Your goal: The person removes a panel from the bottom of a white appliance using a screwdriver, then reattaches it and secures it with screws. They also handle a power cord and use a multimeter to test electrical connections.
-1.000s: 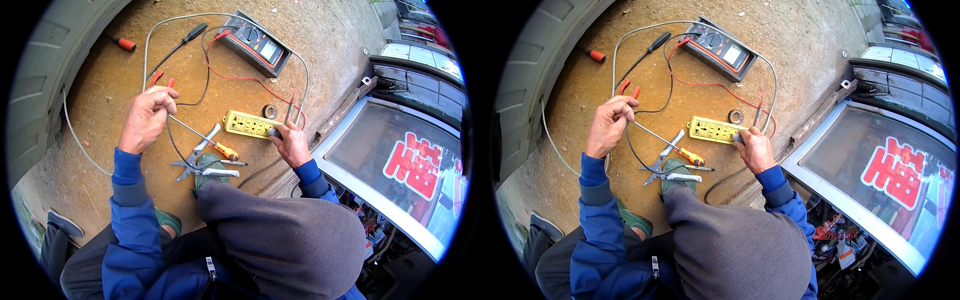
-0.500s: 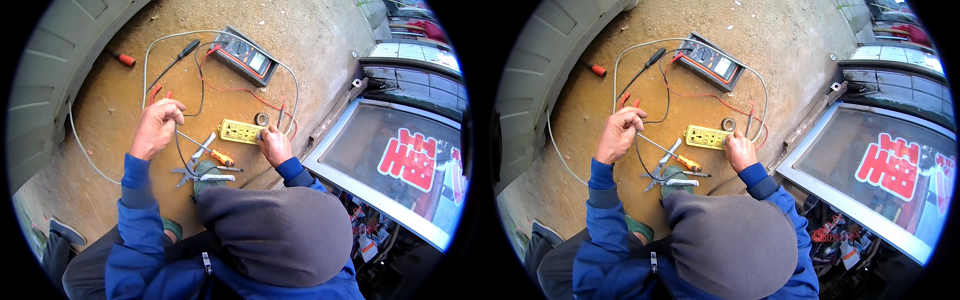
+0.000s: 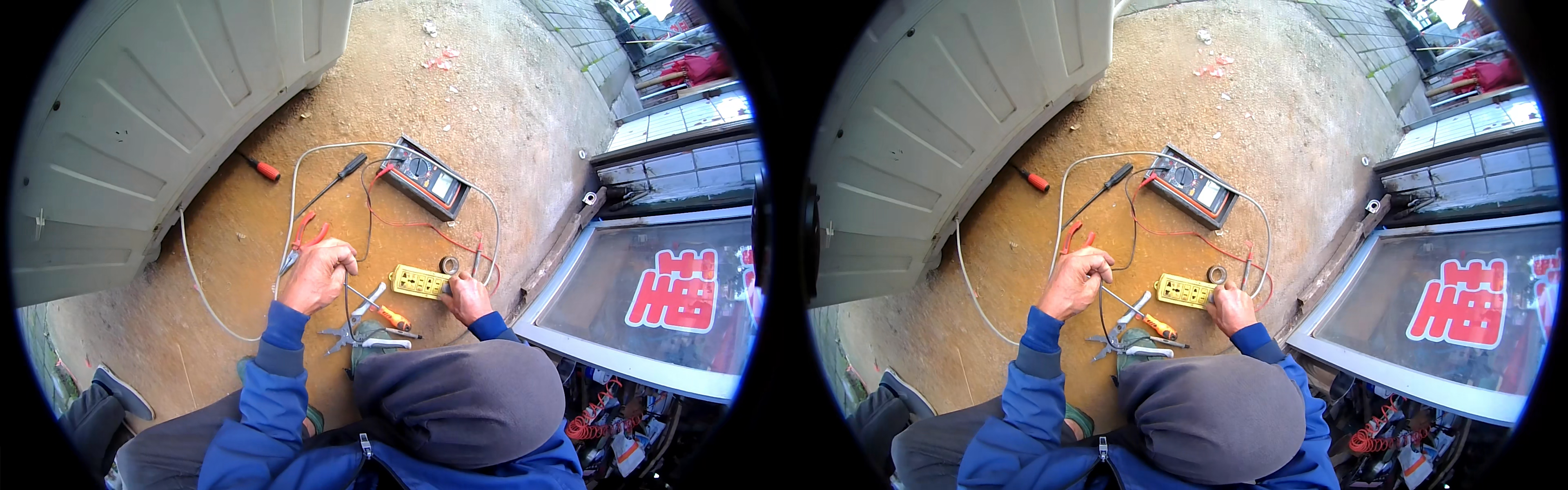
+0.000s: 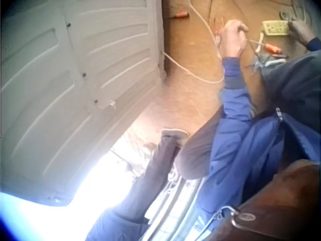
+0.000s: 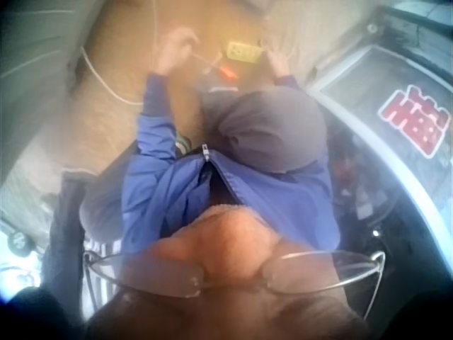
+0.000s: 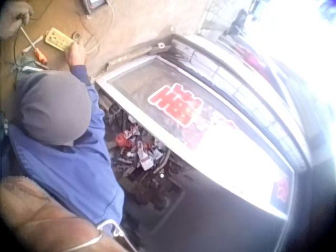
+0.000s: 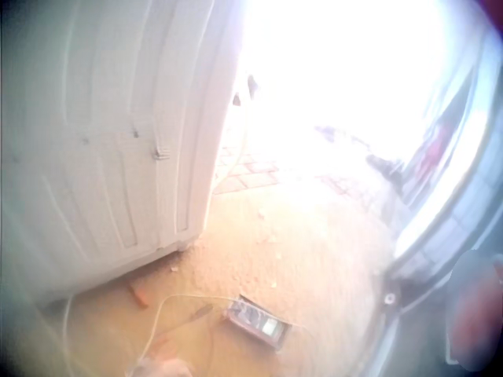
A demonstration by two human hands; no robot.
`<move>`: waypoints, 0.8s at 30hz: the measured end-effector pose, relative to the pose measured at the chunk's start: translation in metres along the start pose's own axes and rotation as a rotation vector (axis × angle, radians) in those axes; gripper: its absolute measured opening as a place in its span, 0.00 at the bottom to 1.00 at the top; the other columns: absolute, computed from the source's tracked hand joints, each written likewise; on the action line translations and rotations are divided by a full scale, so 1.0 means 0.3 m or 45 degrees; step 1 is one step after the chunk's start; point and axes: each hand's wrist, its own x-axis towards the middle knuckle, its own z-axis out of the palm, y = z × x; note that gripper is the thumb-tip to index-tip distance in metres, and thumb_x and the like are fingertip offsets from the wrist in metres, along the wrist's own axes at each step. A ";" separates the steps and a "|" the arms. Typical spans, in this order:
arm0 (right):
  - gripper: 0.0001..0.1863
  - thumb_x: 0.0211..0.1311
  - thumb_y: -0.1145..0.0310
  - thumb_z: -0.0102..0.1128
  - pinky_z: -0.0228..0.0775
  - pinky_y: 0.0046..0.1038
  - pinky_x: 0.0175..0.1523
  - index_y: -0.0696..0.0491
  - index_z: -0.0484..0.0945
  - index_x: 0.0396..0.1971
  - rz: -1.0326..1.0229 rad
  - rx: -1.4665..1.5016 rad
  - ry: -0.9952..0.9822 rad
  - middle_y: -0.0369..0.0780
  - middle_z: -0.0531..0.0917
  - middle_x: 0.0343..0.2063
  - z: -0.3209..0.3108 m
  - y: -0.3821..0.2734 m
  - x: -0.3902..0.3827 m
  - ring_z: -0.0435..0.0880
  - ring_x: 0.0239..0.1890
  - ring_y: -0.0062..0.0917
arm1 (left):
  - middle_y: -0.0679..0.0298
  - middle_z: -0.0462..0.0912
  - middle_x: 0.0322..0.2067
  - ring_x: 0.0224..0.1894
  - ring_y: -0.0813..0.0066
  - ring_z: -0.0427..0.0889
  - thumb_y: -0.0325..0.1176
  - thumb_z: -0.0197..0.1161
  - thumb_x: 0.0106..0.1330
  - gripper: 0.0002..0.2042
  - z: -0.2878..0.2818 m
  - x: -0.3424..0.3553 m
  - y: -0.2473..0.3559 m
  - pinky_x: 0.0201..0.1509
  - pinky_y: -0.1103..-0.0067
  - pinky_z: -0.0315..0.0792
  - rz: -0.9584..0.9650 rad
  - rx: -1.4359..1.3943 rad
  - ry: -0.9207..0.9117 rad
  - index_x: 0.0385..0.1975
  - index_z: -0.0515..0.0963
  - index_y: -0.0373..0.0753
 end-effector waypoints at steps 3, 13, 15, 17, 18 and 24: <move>0.17 0.60 0.57 0.66 0.78 0.44 0.38 0.57 0.80 0.28 -0.018 0.035 0.022 0.52 0.83 0.29 -0.037 -0.006 0.049 0.85 0.33 0.47 | 0.55 0.83 0.35 0.40 0.61 0.84 0.13 0.52 0.51 0.11 0.002 -0.014 -0.016 0.45 0.73 0.76 -0.015 0.095 0.009 0.24 0.80 0.34; 0.26 0.70 0.53 0.55 0.81 0.34 0.29 0.67 0.80 0.42 0.489 0.897 0.392 0.50 0.85 0.26 -0.034 0.156 0.475 0.89 0.27 0.35 | 0.54 0.82 0.27 0.34 0.55 0.83 0.15 0.56 0.54 0.07 -0.004 -0.060 -0.045 0.40 0.68 0.75 -0.063 0.184 0.017 0.24 0.80 0.35; 0.26 0.70 0.56 0.56 0.82 0.34 0.24 0.70 0.78 0.41 0.539 0.976 0.353 0.51 0.83 0.28 -0.004 0.189 0.537 0.89 0.24 0.38 | 0.54 0.82 0.28 0.35 0.54 0.83 0.16 0.56 0.54 0.07 0.000 -0.066 -0.045 0.40 0.67 0.75 -0.060 0.194 0.019 0.25 0.80 0.35; 0.25 0.69 0.57 0.56 0.82 0.34 0.24 0.71 0.78 0.40 0.535 0.879 0.448 0.52 0.83 0.27 0.065 0.236 0.586 0.89 0.24 0.38 | 0.53 0.83 0.28 0.36 0.53 0.83 0.16 0.56 0.54 0.07 -0.001 -0.069 -0.044 0.41 0.66 0.76 -0.050 0.199 -0.013 0.25 0.80 0.35; 0.25 0.68 0.57 0.56 0.82 0.37 0.28 0.71 0.78 0.37 0.571 0.874 0.471 0.55 0.83 0.27 0.078 0.246 0.589 0.88 0.24 0.41 | 0.53 0.83 0.28 0.36 0.53 0.83 0.16 0.56 0.54 0.07 -0.004 -0.070 -0.049 0.41 0.66 0.76 -0.048 0.209 -0.024 0.26 0.80 0.35; 0.20 0.63 0.63 0.57 0.80 0.35 0.20 0.70 0.77 0.32 0.666 1.289 0.173 0.51 0.83 0.22 -0.057 0.102 0.479 0.87 0.20 0.36 | 0.52 0.83 0.29 0.37 0.52 0.83 0.17 0.54 0.54 0.10 -0.021 -0.094 -0.068 0.43 0.66 0.76 -0.081 0.186 -0.027 0.29 0.82 0.34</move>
